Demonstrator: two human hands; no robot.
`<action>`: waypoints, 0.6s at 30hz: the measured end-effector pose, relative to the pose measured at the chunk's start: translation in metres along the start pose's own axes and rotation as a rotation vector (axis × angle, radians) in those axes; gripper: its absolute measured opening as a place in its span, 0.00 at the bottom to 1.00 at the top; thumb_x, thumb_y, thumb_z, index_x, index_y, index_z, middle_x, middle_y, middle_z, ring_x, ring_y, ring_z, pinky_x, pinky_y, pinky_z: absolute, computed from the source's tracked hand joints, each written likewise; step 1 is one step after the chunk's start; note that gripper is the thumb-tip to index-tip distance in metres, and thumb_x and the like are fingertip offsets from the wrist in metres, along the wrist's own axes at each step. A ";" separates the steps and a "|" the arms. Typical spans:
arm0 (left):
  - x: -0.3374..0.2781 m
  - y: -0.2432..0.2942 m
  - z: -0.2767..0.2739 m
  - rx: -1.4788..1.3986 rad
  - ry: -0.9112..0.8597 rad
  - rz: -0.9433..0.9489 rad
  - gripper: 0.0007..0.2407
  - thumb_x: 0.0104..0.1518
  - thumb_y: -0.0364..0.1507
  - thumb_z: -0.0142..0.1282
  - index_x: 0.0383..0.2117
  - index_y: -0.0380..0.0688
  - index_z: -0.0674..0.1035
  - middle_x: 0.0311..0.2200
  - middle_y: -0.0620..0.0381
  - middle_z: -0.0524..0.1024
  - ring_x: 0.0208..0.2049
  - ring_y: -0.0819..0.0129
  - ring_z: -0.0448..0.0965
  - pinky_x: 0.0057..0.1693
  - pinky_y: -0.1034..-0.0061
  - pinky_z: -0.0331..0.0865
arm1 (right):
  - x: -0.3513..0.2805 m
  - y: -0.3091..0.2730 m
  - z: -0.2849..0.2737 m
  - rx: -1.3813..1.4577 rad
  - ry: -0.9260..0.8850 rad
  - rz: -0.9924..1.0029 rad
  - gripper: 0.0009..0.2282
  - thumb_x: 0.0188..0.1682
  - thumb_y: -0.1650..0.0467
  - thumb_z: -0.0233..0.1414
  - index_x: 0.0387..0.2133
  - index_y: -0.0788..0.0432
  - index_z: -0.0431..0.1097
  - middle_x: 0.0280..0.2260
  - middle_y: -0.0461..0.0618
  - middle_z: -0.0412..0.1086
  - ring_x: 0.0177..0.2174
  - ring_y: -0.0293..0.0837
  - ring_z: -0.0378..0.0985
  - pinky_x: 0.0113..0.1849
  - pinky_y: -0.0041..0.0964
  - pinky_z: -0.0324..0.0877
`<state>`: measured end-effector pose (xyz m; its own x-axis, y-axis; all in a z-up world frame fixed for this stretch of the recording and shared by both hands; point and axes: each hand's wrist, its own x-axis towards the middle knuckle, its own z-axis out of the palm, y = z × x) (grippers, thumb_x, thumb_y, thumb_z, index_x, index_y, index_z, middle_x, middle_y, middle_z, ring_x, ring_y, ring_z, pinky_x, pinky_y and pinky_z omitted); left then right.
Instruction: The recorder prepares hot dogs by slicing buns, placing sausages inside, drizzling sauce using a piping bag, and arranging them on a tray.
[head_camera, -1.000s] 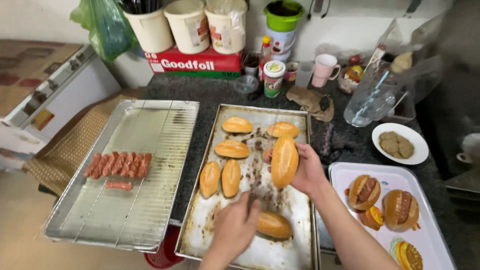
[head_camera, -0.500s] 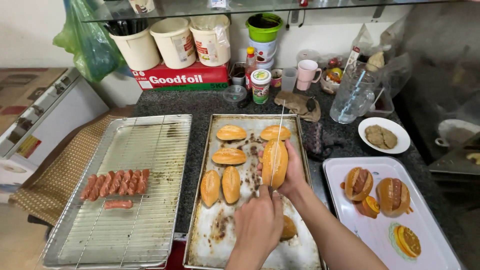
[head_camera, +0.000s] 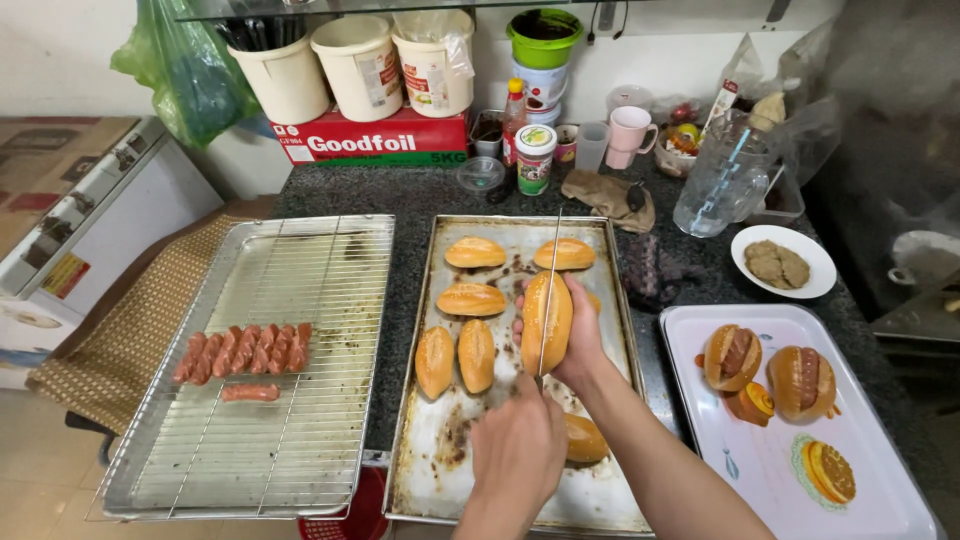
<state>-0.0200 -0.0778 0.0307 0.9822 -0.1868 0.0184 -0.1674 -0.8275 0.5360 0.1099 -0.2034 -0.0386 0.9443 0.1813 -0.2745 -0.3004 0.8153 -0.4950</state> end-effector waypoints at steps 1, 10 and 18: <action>-0.003 0.000 -0.003 -0.017 -0.015 0.036 0.09 0.63 0.28 0.43 0.38 0.32 0.73 0.15 0.56 0.75 0.10 0.61 0.74 0.19 0.67 0.71 | 0.002 -0.001 0.000 0.032 0.032 0.013 0.23 0.57 0.51 0.37 0.46 0.56 0.68 0.31 0.52 0.72 0.24 0.47 0.72 0.25 0.41 0.71; -0.001 -0.007 -0.001 -0.068 -0.027 0.052 0.07 0.62 0.24 0.44 0.36 0.29 0.73 0.16 0.53 0.76 0.10 0.62 0.75 0.16 0.72 0.72 | 0.005 -0.003 0.016 -0.043 0.067 -0.023 0.24 0.58 0.52 0.33 0.45 0.58 0.66 0.27 0.50 0.70 0.19 0.43 0.72 0.18 0.37 0.69; 0.000 -0.011 -0.014 -0.012 -0.056 -0.050 0.10 0.63 0.31 0.44 0.34 0.35 0.73 0.20 0.46 0.79 0.18 0.48 0.81 0.29 0.55 0.76 | 0.000 0.017 0.020 -0.055 0.028 -0.021 0.22 0.57 0.52 0.36 0.43 0.56 0.67 0.27 0.51 0.69 0.18 0.44 0.72 0.19 0.36 0.68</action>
<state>-0.0169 -0.0612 0.0364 0.9830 -0.1750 -0.0558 -0.1169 -0.8304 0.5447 0.1078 -0.1785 -0.0306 0.9466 0.1487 -0.2860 -0.2884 0.7869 -0.5456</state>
